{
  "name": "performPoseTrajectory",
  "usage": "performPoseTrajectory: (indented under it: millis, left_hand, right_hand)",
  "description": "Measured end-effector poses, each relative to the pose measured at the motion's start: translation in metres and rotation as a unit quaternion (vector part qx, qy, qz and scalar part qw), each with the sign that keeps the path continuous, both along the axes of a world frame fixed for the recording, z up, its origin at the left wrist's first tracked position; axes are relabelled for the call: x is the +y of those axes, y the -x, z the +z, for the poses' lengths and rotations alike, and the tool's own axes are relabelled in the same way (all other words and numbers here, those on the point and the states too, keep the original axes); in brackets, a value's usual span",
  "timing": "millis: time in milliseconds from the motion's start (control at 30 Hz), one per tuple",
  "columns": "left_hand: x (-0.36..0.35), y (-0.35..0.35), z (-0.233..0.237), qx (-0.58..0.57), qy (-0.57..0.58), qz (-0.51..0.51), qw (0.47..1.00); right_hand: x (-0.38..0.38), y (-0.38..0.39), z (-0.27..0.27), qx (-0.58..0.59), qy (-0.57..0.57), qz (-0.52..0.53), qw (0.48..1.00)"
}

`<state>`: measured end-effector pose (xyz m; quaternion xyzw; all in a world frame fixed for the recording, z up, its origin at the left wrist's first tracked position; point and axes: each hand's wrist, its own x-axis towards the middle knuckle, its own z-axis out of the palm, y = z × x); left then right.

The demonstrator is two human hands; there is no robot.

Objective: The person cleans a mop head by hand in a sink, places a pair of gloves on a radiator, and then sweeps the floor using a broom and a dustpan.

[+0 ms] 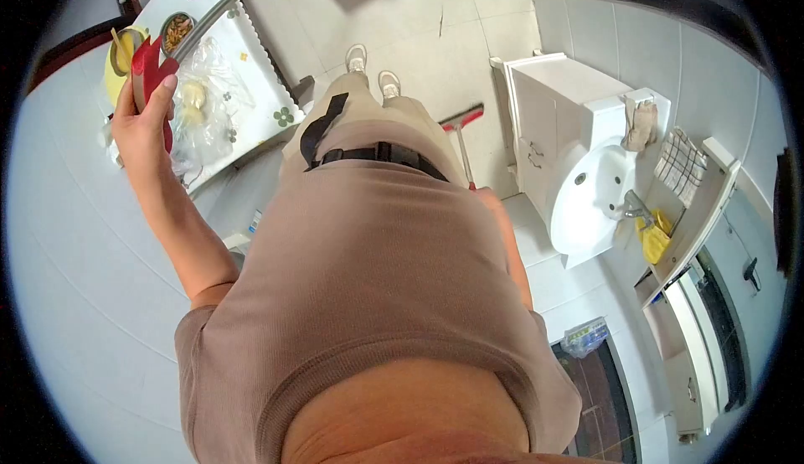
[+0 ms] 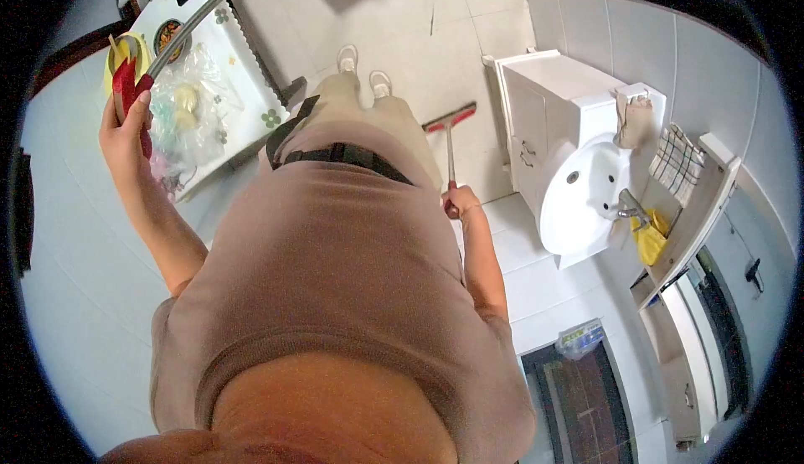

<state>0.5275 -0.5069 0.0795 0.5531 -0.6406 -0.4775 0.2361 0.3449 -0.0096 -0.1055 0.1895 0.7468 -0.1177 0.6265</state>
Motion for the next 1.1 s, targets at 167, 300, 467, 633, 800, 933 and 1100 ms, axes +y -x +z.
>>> performPoseTrajectory:
  millis: [167, 300, 467, 633, 800, 933, 1100]
  left_hand:
    - [-0.031, 0.008, -0.003, 0.010, 0.001, -0.013, 1.000]
    - [-0.039, 0.010, 0.000, -0.018, 0.006, -0.008, 1.000]
    - [-0.044, 0.014, -0.002, -0.055, 0.002, -0.005, 0.998]
    - [-0.048, 0.034, -0.003, -0.054, -0.010, 0.010, 0.998]
    - [-0.044, 0.080, 0.007, -0.078, 0.004, 0.036, 0.996]
    - [-0.049, 0.119, -0.001, -0.081, 0.011, 0.044, 0.996]
    - [-0.062, 0.169, -0.016, -0.085, 0.008, 0.058, 0.995]
  right_hand:
    - [-0.079, 0.029, -0.059, -0.070, -0.047, -0.144, 0.986]
    - [-0.124, 0.068, -0.142, -0.116, 0.061, -0.144, 0.981]
    - [-0.246, 0.141, -0.076, -0.069, 0.119, -0.149, 0.979]
    - [-0.317, 0.219, -0.084, 0.001, 0.178, -0.184, 0.967]
    - [-0.340, 0.298, -0.099, 0.002, 0.214, -0.274, 0.938]
    - [-0.297, 0.316, -0.078, 0.010, 0.231, -0.261, 0.937]
    - [-0.187, 0.311, -0.042, 0.009, 0.222, -0.112, 0.968]
